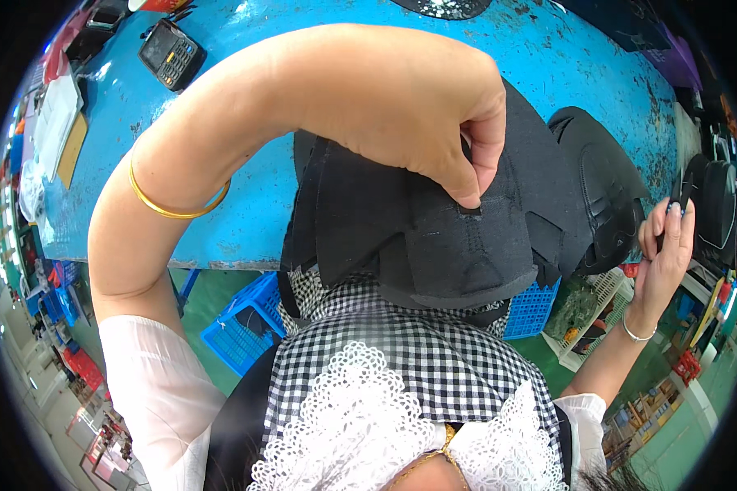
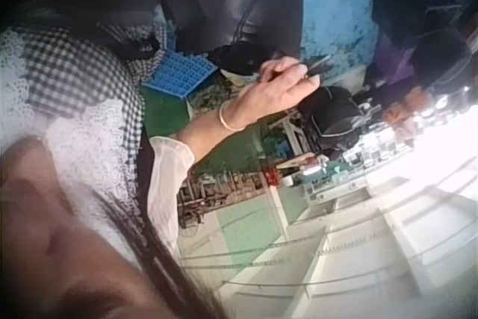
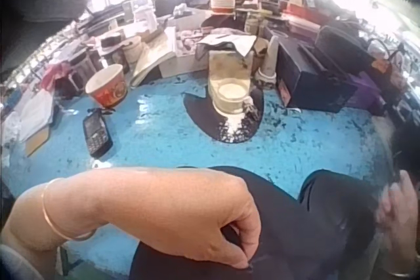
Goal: The person trims excess threads and small bits from black shoe components using thread snips.
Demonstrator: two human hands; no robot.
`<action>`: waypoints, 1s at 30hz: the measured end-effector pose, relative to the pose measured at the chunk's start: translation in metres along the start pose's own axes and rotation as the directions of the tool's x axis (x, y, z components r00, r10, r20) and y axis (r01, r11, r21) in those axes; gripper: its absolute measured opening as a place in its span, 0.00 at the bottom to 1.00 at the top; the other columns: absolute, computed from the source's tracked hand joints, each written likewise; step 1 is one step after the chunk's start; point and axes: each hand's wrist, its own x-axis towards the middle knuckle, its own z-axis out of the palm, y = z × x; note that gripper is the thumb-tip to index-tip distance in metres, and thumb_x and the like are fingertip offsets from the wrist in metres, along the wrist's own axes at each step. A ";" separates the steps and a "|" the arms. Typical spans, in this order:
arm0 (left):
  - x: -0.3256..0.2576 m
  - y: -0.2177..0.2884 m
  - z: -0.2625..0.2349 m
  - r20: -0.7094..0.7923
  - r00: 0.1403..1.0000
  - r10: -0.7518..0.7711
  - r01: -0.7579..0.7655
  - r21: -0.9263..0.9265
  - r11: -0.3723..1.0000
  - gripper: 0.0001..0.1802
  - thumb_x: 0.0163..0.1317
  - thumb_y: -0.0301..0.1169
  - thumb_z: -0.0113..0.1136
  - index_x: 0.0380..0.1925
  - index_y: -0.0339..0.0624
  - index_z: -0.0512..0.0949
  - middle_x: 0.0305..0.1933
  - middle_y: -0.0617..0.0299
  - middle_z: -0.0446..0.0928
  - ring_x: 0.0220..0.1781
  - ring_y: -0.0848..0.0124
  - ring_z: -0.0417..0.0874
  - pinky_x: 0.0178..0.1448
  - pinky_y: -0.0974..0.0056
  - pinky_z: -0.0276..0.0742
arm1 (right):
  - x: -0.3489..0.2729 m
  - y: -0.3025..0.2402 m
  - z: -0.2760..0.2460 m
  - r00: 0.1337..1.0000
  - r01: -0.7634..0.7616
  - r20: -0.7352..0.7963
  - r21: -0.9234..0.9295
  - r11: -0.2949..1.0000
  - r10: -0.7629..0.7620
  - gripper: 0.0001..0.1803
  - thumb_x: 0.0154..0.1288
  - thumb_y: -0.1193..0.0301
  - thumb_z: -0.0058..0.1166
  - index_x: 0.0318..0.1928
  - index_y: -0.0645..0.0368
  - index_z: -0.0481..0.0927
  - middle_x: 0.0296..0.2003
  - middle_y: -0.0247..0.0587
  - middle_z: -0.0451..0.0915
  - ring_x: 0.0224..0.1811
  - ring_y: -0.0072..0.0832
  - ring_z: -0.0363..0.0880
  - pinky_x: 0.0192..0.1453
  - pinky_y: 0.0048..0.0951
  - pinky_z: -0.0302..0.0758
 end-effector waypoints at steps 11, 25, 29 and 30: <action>0.001 0.010 -0.002 -0.081 0.997 0.016 0.009 0.296 0.955 0.12 0.55 0.35 0.69 0.31 0.36 0.85 0.31 0.53 0.84 0.35 0.61 0.85 0.40 0.60 0.79 | 0.003 -0.043 0.114 0.533 0.567 0.822 -0.171 0.806 -0.200 0.07 0.52 0.80 0.64 0.33 0.62 0.80 0.31 0.42 0.81 0.27 0.34 0.80 0.34 0.29 0.75; -0.002 0.000 -0.006 -0.133 0.989 -0.057 0.100 0.345 0.933 0.09 0.59 0.28 0.62 0.25 0.33 0.76 0.20 0.51 0.72 0.23 0.58 0.72 0.31 0.57 0.68 | 0.011 -0.040 0.140 0.468 0.785 0.853 -0.280 0.553 -0.232 0.09 0.56 0.74 0.64 0.34 0.56 0.76 0.25 0.40 0.77 0.25 0.40 0.77 0.28 0.34 0.72; -0.003 0.001 -0.007 -0.126 0.992 -0.001 0.049 0.379 0.924 0.09 0.60 0.29 0.61 0.26 0.34 0.76 0.20 0.51 0.71 0.23 0.59 0.73 0.31 0.57 0.68 | 0.008 -0.047 0.143 0.492 0.830 0.820 -0.341 0.441 -0.293 0.11 0.57 0.72 0.65 0.36 0.56 0.75 0.25 0.41 0.77 0.25 0.40 0.77 0.29 0.34 0.73; -0.005 0.000 -0.008 -0.106 0.994 -0.025 0.061 0.351 0.934 0.09 0.60 0.29 0.61 0.27 0.34 0.76 0.20 0.52 0.71 0.23 0.59 0.73 0.31 0.57 0.68 | 0.009 -0.055 0.142 0.564 0.719 0.813 -0.398 0.570 -0.145 0.11 0.57 0.73 0.65 0.37 0.60 0.76 0.28 0.42 0.78 0.28 0.40 0.79 0.34 0.33 0.74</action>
